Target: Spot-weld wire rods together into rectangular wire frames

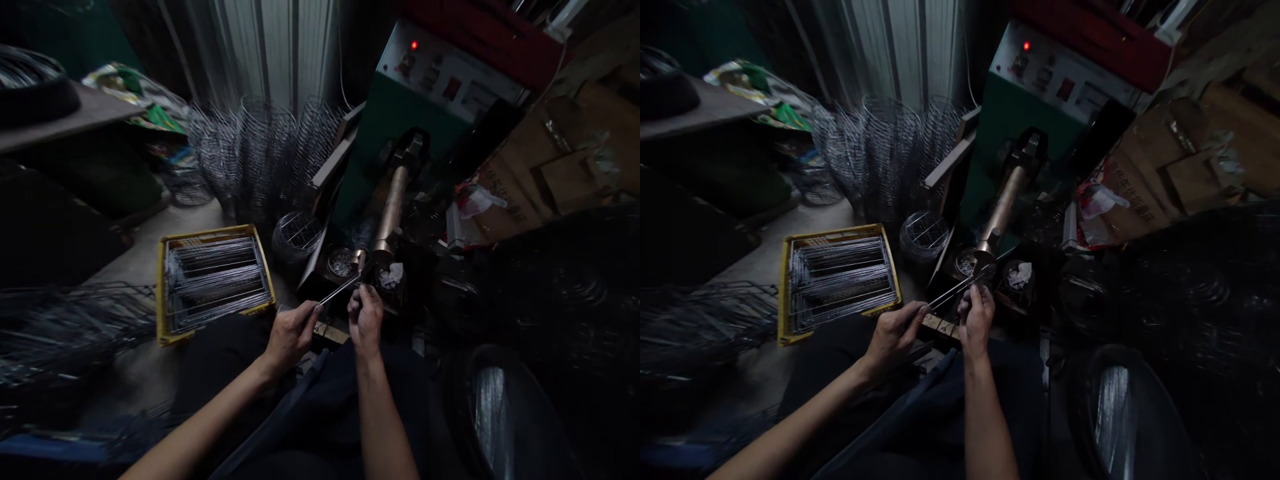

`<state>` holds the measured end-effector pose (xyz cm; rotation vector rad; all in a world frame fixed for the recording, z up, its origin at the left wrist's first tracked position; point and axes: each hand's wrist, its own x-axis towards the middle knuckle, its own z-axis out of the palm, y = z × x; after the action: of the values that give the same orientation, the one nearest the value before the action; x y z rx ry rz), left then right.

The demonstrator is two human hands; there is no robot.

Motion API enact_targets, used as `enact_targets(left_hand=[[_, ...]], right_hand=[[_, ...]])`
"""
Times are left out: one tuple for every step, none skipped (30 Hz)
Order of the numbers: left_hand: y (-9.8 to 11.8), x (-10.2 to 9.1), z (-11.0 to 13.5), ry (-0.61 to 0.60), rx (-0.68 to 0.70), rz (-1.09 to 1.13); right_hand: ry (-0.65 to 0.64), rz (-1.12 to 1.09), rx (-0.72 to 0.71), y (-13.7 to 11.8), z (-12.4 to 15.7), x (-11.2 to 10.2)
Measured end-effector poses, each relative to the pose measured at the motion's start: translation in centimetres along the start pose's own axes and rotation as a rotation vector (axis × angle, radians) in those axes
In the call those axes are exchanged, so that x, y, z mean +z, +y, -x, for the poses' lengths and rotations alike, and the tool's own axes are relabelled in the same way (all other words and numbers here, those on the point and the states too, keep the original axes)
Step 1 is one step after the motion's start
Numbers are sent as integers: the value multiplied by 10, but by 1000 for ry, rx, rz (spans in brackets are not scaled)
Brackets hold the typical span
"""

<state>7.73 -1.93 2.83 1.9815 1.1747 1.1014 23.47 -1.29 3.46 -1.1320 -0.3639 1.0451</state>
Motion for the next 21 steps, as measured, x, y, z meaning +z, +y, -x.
enact_targets(left_hand=[[0,0,-1,0,2,-4],[0,-1,-1,4,8,-6],[0,-1,-1,6,13,-7],[0,-2,-1,7,18,-7],[1,-2,-1,3,21,-9],[2,-3,-1,-8,19,-14],[2,-4,-1,-24,12,-20],[3,-5,-1,-39,4,-29],[3,-6,-1,-51,-6,-41],[2,-7,-2,-60,-15,-50],[0,-7,-4,-69,-21,-51],[-3,-8,-7,-75,-19,-45],[-6,-9,-10,-85,-10,-32],[-10,-10,-14,-100,2,-14],[-14,-11,-18,-115,18,9],[-18,-12,-23,-130,35,30],[-21,-12,-29,-142,54,45],[-23,-12,-34,-149,73,54],[-25,-11,-38,-151,93,62],[-26,-10,-43,-149,115,66],[-27,-9,-47,-145,135,69]], right_hand=[[-4,-8,2,0,0,0],[-8,-18,1,0,-1,1],[-13,-30,-2,0,-1,1],[-17,-41,-5,1,-1,1],[-21,-49,-7,1,0,1],[-24,-50,-8,1,0,1],[-26,-43,-5,1,0,1],[-24,-29,1,0,0,1],[-16,-7,2,0,0,0],[-9,21,0,0,0,-1],[-2,51,-6,-1,0,-1],[2,76,-14,-1,-1,-2],[4,97,-26,-2,-1,-3],[7,112,-40,-2,-2,-4],[10,120,-56,-3,-2,-4],[18,125,-71,-3,-3,-5],[30,127,-88,-4,-4,-6],[39,129,-103,-4,-4,-6],[47,129,-116,-5,-5,-7],[51,130,-124,-6,-7,-8],[55,130,-127,-7,-8,-9]])
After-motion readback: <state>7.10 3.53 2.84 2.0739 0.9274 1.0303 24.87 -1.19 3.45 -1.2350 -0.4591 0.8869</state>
